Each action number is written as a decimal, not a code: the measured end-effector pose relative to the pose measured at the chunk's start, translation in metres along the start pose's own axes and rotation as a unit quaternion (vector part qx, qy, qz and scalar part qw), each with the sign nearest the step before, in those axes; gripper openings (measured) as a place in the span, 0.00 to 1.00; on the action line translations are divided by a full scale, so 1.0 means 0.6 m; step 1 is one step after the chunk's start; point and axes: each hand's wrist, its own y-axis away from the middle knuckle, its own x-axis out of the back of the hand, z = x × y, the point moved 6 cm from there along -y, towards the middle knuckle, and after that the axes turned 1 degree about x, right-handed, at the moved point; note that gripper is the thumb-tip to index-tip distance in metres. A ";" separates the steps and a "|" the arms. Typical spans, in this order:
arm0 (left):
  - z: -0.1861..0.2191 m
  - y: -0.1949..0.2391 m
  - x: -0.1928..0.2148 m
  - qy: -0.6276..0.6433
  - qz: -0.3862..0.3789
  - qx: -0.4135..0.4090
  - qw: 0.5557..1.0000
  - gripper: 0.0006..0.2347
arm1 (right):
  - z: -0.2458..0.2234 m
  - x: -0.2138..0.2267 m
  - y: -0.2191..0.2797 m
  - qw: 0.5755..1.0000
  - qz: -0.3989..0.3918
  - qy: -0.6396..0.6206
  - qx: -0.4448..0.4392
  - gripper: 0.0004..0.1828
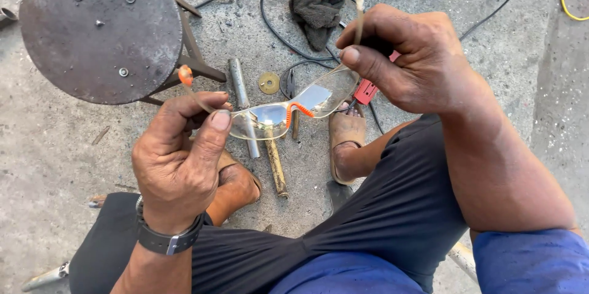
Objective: The person sits on a concrete floor and handles a metal pipe, safety glasses, and small metal discs. They inspect the safety glasses and then use a red angle grinder to grind the end of the metal pipe.
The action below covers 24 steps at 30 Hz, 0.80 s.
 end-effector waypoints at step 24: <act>0.013 -0.006 -0.018 -0.078 -0.003 -0.059 0.995 0.09 | 0.029 -0.009 0.008 0.998 0.006 0.046 -0.046 0.08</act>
